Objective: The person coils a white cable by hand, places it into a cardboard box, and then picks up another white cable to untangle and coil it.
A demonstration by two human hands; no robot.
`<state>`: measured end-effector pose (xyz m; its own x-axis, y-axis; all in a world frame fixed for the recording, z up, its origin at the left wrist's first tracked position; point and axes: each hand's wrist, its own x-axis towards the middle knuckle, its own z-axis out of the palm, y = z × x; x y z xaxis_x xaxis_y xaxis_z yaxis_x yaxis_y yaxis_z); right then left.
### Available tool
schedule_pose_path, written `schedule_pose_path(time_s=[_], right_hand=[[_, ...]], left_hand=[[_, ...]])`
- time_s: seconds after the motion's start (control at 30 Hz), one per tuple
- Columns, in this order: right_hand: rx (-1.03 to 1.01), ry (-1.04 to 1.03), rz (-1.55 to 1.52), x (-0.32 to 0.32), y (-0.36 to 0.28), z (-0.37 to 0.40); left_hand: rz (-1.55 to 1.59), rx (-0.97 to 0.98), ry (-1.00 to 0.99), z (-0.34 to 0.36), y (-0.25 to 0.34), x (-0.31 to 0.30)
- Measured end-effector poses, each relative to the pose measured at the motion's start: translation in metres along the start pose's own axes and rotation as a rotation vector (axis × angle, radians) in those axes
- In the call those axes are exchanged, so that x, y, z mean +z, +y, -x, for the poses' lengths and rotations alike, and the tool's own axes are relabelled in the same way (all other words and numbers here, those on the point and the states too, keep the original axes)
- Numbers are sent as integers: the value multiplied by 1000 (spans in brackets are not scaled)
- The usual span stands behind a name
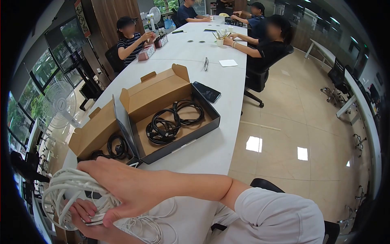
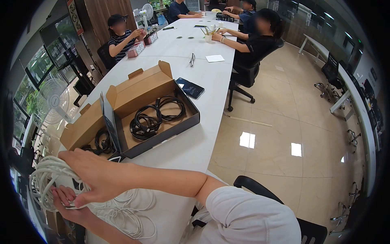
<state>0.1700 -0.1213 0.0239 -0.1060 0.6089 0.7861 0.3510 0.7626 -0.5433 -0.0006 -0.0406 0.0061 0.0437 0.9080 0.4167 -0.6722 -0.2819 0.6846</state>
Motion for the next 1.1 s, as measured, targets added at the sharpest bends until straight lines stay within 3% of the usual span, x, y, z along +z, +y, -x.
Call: schedule_pose_path(time_s=[0.07,0.17,0.27,0.37,0.57,0.67,0.77,0.87,1.1], right_hand=[[-65,-67,-40,2,1,0],[-75,-172,-153,2,0,-2],[-106,-147,-105,8,7,-1],[25,-173,-40,1,4,-1],[257,-38,78,0,11,1],[258,38,126,-4,21,2],[266,117,125,-6,33,3],[255,219,200,-3,49,2],[199,312,401,-22,37,-4]], left_hand=[[63,-67,-109,-8,3,-13],[111,-98,162,-3,6,10],[66,-89,198,-5,8,13],[19,-71,76,-12,8,-3],[-132,-15,108,-7,2,-3],[-267,91,68,5,-5,7],[-438,138,-133,11,-11,-4],[-620,163,0,19,-21,4],[-826,223,-303,-3,-19,-9]])
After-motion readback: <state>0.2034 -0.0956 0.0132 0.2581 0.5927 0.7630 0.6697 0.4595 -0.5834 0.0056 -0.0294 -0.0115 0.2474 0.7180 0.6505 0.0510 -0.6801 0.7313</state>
